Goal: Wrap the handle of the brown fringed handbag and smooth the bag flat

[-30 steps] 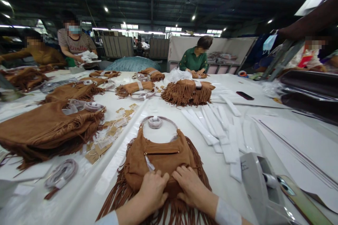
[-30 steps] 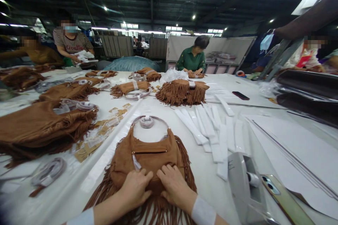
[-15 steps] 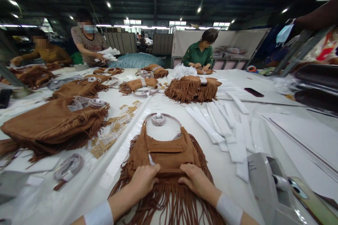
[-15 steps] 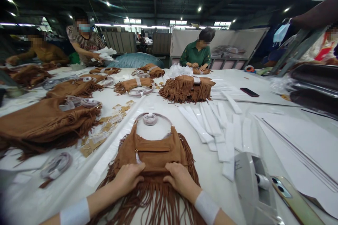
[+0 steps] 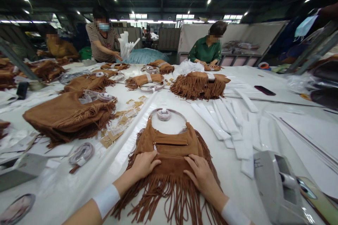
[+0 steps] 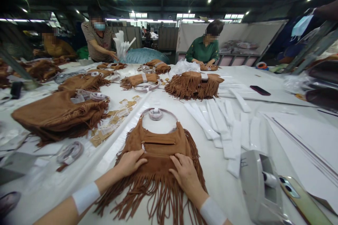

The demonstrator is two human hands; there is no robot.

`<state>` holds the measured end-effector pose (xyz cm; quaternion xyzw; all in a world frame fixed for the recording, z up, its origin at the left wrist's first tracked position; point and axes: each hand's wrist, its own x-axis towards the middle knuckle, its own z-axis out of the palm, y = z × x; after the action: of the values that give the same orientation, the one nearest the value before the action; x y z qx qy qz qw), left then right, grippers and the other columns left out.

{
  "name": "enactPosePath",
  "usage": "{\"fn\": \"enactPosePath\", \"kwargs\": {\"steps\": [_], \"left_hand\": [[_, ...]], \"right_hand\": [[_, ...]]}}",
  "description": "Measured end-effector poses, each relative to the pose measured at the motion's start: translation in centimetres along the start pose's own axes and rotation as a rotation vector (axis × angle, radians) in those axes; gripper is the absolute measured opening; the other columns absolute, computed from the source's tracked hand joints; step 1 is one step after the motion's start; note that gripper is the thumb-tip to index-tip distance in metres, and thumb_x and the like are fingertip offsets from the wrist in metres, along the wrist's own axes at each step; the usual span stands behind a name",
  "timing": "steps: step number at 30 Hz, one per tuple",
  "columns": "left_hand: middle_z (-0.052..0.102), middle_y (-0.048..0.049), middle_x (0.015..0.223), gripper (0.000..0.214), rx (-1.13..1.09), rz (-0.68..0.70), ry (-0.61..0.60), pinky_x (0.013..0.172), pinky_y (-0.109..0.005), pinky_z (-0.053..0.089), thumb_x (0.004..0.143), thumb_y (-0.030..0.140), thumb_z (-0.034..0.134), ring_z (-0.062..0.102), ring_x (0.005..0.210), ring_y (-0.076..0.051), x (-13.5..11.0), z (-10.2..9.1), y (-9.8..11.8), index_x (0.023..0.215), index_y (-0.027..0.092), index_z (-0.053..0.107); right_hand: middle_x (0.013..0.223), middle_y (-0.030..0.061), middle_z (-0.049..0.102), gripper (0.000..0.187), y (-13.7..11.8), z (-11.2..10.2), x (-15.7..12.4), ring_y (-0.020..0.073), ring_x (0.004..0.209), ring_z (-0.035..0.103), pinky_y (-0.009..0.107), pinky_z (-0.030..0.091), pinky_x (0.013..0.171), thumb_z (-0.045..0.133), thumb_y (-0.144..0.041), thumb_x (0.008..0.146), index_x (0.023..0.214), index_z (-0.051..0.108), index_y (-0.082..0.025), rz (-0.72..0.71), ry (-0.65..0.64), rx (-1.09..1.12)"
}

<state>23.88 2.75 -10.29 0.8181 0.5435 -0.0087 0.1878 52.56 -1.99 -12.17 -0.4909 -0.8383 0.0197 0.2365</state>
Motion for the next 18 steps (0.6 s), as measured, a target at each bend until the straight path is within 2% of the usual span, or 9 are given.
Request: {"fn": "enactPosePath", "kwargs": {"steps": [2,4,7,9,12,14,16,18], "left_hand": [[0.068,-0.0044,0.098,0.026,-0.027,0.044,0.028,0.076,-0.031,0.047,0.095,0.046,0.041,0.064,0.096,-0.024,-0.6,0.2,-0.1,0.096,0.023,0.051],[0.067,-0.0046,0.097,0.024,-0.045,0.087,0.063,0.077,-0.030,0.046,0.095,0.043,0.041,0.063,0.095,-0.023,-1.1,0.5,-0.3,0.096,0.022,0.051],[0.065,-0.0044,0.095,0.024,-0.064,0.144,0.094,0.080,-0.031,0.046,0.096,0.042,0.041,0.060,0.094,-0.022,-1.6,0.6,-0.3,0.097,0.021,0.053],[0.063,-0.0052,0.101,0.024,-0.080,0.201,0.150,0.083,-0.032,0.045,0.095,0.039,0.044,0.057,0.098,-0.022,-1.9,0.4,-0.1,0.107,0.021,0.053],[0.056,-0.0080,0.120,0.032,-0.066,0.271,0.344,0.092,-0.038,0.041,0.091,0.031,0.053,0.049,0.110,-0.025,-3.2,0.5,0.7,0.122,0.022,0.048],[0.052,-0.0088,0.123,0.032,-0.031,0.274,0.493,0.093,-0.042,0.038,0.090,0.026,0.054,0.046,0.110,-0.026,-4.7,1.1,1.6,0.122,0.023,0.050],[0.053,-0.0085,0.115,0.025,-0.007,0.289,0.598,0.088,-0.041,0.038,0.091,0.021,0.049,0.047,0.100,-0.024,-6.3,2.3,2.7,0.115,0.024,0.055],[0.054,-0.0071,0.103,0.025,0.000,0.354,0.647,0.083,-0.038,0.037,0.092,0.015,0.044,0.047,0.090,-0.021,-7.7,3.8,3.8,0.111,0.024,0.057]], "right_hand": [[0.111,0.0118,0.060,0.025,-1.1,-0.6,-1.1,0.0245,0.104,0.055,0.042,0.044,0.088,0.051,-0.020,0.092,0.116,0.056,-0.019,-0.081,0.068,-0.051],[0.103,0.0092,0.061,0.023,-2.5,-1.1,-2.1,0.0210,0.095,0.055,0.037,0.042,0.083,0.047,-0.014,0.092,0.112,0.058,-0.020,-0.152,0.047,-0.056],[0.099,0.0071,0.060,0.029,-4.2,-1.3,-2.7,0.0185,0.087,0.052,0.034,0.040,0.079,0.044,-0.009,0.092,0.114,0.058,-0.021,-0.231,-0.088,-0.025],[0.099,0.0064,0.059,0.036,-4.9,-1.1,-2.7,0.0182,0.085,0.050,0.033,0.039,0.077,0.044,-0.008,0.090,0.121,0.054,-0.022,-0.259,-0.195,-0.016],[0.094,0.0045,0.057,0.042,-5.3,-0.4,-2.5,0.0182,0.082,0.049,0.032,0.037,0.073,0.045,-0.006,0.088,0.125,0.051,-0.025,-0.280,-0.332,-0.047],[0.091,0.0036,0.056,0.038,-5.3,-0.1,-2.6,0.0185,0.081,0.049,0.032,0.037,0.073,0.044,-0.007,0.089,0.121,0.053,-0.026,-0.283,-0.361,-0.072],[0.092,0.0036,0.056,0.030,-5.3,0.1,-2.7,0.0185,0.083,0.049,0.032,0.036,0.074,0.044,-0.010,0.091,0.115,0.055,-0.025,-0.286,-0.349,-0.077],[0.095,0.0039,0.056,0.026,-5.3,0.2,-3.0,0.0183,0.085,0.049,0.032,0.037,0.075,0.044,-0.012,0.093,0.112,0.056,-0.024,-0.299,-0.324,-0.068]]}}
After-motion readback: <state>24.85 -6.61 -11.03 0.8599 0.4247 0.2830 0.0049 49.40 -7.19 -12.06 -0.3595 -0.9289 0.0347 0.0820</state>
